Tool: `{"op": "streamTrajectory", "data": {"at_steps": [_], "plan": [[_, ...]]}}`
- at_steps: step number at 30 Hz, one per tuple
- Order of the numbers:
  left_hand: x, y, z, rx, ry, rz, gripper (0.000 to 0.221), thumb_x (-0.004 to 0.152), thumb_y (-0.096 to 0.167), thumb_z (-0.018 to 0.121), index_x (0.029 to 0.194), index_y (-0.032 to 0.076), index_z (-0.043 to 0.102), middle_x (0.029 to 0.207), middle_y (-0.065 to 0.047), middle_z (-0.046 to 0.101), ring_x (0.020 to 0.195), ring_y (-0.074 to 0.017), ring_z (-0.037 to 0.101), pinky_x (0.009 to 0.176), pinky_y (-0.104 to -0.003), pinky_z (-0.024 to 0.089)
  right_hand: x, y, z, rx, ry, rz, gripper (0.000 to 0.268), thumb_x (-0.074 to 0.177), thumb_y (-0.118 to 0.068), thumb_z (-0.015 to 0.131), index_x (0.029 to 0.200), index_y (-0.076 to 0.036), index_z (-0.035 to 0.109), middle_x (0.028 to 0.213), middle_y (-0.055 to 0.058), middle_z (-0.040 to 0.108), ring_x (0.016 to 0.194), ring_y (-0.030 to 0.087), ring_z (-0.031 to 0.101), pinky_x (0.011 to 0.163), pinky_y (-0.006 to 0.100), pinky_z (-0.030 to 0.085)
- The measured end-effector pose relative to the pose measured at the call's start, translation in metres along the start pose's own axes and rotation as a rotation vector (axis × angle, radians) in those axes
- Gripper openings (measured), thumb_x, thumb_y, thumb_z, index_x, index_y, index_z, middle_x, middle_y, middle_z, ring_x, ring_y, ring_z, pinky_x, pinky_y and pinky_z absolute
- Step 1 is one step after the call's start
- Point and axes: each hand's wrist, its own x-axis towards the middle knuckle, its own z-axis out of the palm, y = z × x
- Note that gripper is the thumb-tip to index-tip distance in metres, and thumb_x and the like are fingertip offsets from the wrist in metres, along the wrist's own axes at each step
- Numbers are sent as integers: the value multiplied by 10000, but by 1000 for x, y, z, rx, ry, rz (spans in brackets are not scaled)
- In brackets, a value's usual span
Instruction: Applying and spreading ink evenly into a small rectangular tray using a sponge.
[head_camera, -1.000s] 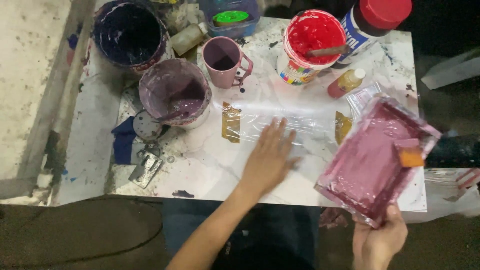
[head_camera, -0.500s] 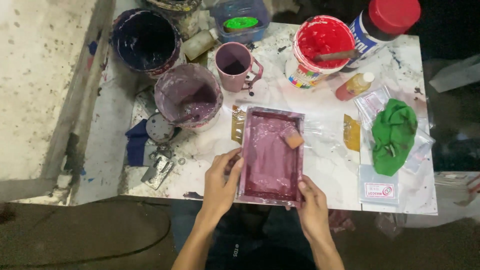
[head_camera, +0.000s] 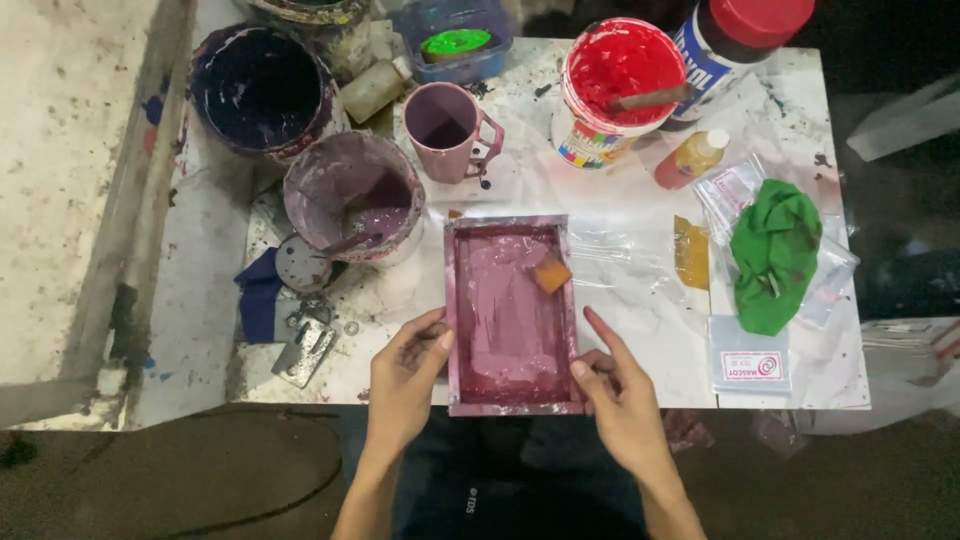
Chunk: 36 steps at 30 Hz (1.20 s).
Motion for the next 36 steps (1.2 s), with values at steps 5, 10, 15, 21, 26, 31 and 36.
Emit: {"op": "streamTrajectory", "data": {"at_steps": [5,10,15,21,26,31,36], "plan": [[1,9,18,1,-122,97,411,910,187,693,1298,50,674,1016,-67,710,900,-150,642,833,-277,588,10,6,-22,-7,114,-95,390,1009,-232,534,1360,-99,641,998,72,710,836,165,641,669,299,546],[-10,-9,31,58,-239,-111,454,909,136,665,1358,79,627,1055,-53,691,955,-151,656,892,-280,600,8,26,-36,251,197,-20,309,995,-218,628,1264,-70,661,741,60,643,650,162,611,639,296,525],[-20,-20,37,31,-234,-42,407,914,169,698,1302,52,664,983,-47,700,884,-126,634,833,-246,556,9,38,-43,187,210,-21,272,1008,-177,617,1242,-56,681,723,87,672,643,175,617,646,307,513],[-5,-6,29,-7,-211,-47,403,918,169,672,1301,46,661,981,-59,686,855,-139,628,764,-264,580,13,7,-42,64,189,19,282,1003,-183,608,1238,-57,701,837,112,702,617,181,586,550,314,507],[6,-3,14,-1,-151,-1,411,890,188,696,1273,39,692,943,-69,734,844,-155,671,790,-274,585,25,-12,-54,108,135,-70,709,988,-147,500,1635,-79,217,1004,281,728,597,288,635,521,361,554],[9,-5,1,-12,-44,-64,434,871,194,723,1273,33,702,1015,-81,742,945,-169,680,911,-285,574,40,-23,-61,289,440,-62,730,1004,-109,382,1678,-81,102,871,258,633,592,232,482,454,325,351],[8,-7,-9,-17,-3,-72,411,874,166,723,1263,33,716,1029,-90,738,973,-169,677,946,-275,565,47,-16,-85,213,428,-104,740,1109,-77,420,1707,-186,-2,1036,223,684,668,184,572,523,276,474]]}}
